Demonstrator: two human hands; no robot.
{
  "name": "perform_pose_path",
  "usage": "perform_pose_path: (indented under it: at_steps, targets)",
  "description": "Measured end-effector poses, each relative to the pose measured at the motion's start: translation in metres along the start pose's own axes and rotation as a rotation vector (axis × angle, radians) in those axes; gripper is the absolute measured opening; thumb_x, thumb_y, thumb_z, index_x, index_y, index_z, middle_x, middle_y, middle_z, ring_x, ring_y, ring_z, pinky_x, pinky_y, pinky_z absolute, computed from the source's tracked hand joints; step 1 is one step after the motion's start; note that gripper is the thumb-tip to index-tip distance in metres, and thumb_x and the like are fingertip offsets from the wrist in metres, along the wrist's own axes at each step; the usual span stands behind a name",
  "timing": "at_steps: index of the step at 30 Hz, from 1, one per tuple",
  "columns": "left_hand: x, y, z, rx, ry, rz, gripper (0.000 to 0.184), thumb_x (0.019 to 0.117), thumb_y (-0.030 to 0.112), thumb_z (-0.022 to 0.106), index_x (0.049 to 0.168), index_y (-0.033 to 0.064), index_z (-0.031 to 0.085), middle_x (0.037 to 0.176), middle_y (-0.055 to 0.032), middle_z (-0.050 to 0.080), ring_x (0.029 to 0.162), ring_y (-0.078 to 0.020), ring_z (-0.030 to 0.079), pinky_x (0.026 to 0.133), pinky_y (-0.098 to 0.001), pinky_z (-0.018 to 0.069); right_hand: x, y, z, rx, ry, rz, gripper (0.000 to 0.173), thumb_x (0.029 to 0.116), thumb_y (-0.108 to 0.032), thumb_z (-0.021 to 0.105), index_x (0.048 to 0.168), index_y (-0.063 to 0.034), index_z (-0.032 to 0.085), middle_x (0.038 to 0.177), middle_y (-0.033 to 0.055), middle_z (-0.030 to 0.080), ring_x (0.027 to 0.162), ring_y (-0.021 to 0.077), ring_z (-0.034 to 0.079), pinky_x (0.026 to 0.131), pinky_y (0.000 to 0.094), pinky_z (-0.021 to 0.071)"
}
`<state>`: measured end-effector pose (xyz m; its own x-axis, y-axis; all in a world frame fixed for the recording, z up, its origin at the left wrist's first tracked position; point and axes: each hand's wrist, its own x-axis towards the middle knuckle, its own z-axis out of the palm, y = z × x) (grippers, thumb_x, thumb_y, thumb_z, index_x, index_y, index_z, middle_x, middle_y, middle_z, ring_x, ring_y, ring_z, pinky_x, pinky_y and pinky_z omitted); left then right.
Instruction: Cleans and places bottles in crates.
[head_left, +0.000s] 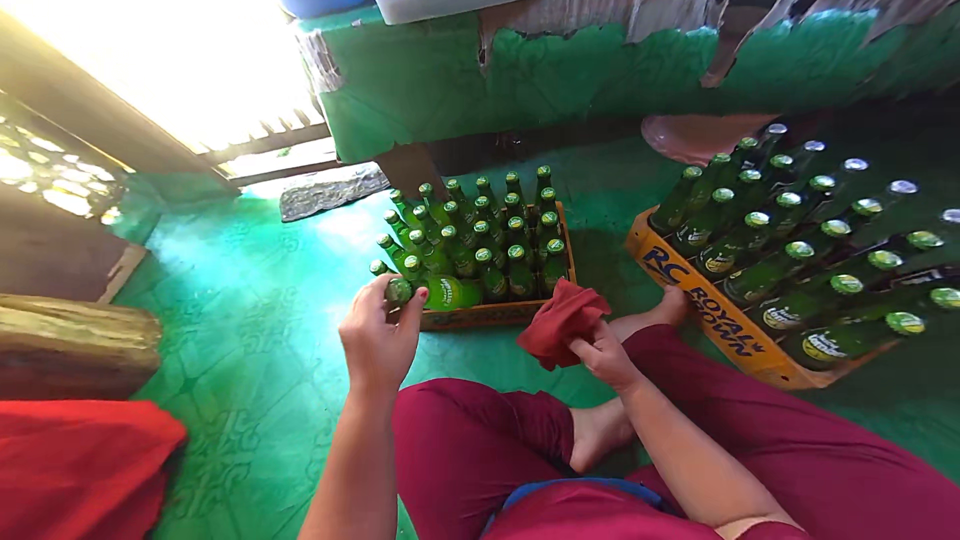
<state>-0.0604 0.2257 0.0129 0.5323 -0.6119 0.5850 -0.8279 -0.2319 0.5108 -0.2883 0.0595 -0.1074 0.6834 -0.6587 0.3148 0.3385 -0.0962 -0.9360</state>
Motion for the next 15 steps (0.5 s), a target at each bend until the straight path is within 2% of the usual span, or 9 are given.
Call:
perform_pose_path:
  at_steps: [2,3,4,5,7,8,9,12,15]
  targets:
    - [-0.013,0.011,-0.008,-0.117,0.049,0.016,0.035,0.0976,0.019,0.067,0.116,-0.0105,0.063,0.098,-0.0167,0.069,0.079,-0.0089,0.069,0.073,-0.0252,0.0595,0.006,0.004,0.014,-0.050,-0.066,-0.175,0.029,0.0923,-0.002,0.067,0.119,0.0044,0.060,0.110,-0.0042,0.073,0.106,-0.0022,0.066,0.097,0.0232,0.0559]
    - [-0.021,0.015,-0.005,-0.204,0.031,-0.006,0.035,0.0983,0.019,0.065,0.116,-0.0108,0.061,0.096,-0.0117,0.068,0.077,-0.0038,0.068,0.071,-0.0222,0.0595,0.008,0.005,0.021,-0.089,-0.119,-0.258,0.026,0.0929,-0.006,0.070,0.116,0.0025,0.063,0.109,-0.0032,0.073,0.105,-0.0013,0.067,0.097,0.0239,0.0562]
    - [-0.030,0.018,0.002,-0.300,-0.008,-0.044,0.034,0.0987,0.018,0.065,0.116,-0.0105,0.060,0.095,-0.0076,0.070,0.077,-0.0017,0.069,0.072,-0.0227,0.0610,0.009,0.005,0.028,-0.170,-0.157,-0.337,0.023,0.0933,-0.010,0.072,0.112,0.0025,0.066,0.107,0.0019,0.074,0.104,0.0026,0.067,0.097,0.0259,0.0562]
    - [-0.040,0.020,0.015,-0.391,-0.056,-0.091,0.033,0.0984,0.016,0.064,0.117,-0.0107,0.060,0.096,-0.0065,0.071,0.079,-0.0026,0.070,0.074,-0.0251,0.0619,0.008,0.005,0.036,-0.310,-0.158,-0.411,0.022,0.0924,-0.014,0.073,0.107,0.0024,0.070,0.103,0.0090,0.074,0.101,0.0111,0.070,0.095,0.0318,0.0571]
    - [-0.062,0.024,0.048,-0.491,-0.118,-0.149,0.030,0.0961,0.010,0.064,0.115,-0.0127,0.062,0.097,-0.0094,0.071,0.082,-0.0033,0.068,0.076,-0.0245,0.0589,0.005,0.008,0.048,-0.702,-0.057,-0.541,0.023,0.0854,-0.024,0.077,0.091,-0.0016,0.074,0.088,0.0173,0.075,0.086,0.0299,0.074,0.078,0.0485,0.0600]
    - [-0.072,0.025,0.065,-0.516,-0.130,-0.154,0.028,0.0941,0.006,0.063,0.113,-0.0143,0.063,0.098,-0.0119,0.072,0.084,-0.0032,0.068,0.078,-0.0227,0.0577,0.002,0.011,0.052,-0.839,-0.034,-0.540,0.026,0.0838,-0.027,0.077,0.089,-0.0015,0.075,0.087,0.0198,0.075,0.085,0.0357,0.074,0.076,0.0549,0.0591]
    - [-0.080,0.025,0.080,-0.541,-0.133,-0.160,0.026,0.0919,0.002,0.062,0.111,-0.0152,0.064,0.098,-0.0138,0.072,0.084,-0.0035,0.068,0.078,-0.0215,0.0572,-0.001,0.015,0.053,-0.912,-0.038,-0.499,0.027,0.0846,-0.027,0.075,0.093,-0.0008,0.075,0.092,0.0211,0.075,0.090,0.0385,0.074,0.081,0.0586,0.0576]
    - [-0.093,0.019,0.108,-0.610,-0.150,-0.201,0.025,0.0894,0.000,0.062,0.109,-0.0149,0.065,0.095,-0.0122,0.073,0.083,-0.0007,0.068,0.077,-0.0177,0.0565,-0.009,0.038,0.053,-0.877,-0.008,-0.368,0.033,0.0856,-0.027,0.075,0.099,0.0031,0.074,0.100,0.0220,0.075,0.100,0.0364,0.073,0.090,0.0527,0.0572]
    - [-0.101,0.011,0.119,-0.624,-0.224,-0.242,0.026,0.0887,0.002,0.065,0.109,-0.0144,0.065,0.095,-0.0125,0.072,0.082,-0.0013,0.068,0.077,-0.0181,0.0565,-0.014,0.062,0.047,-0.860,0.039,-0.244,0.042,0.0784,-0.031,0.081,0.099,0.0046,0.073,0.097,0.0218,0.075,0.096,0.0345,0.074,0.086,0.0495,0.0588]
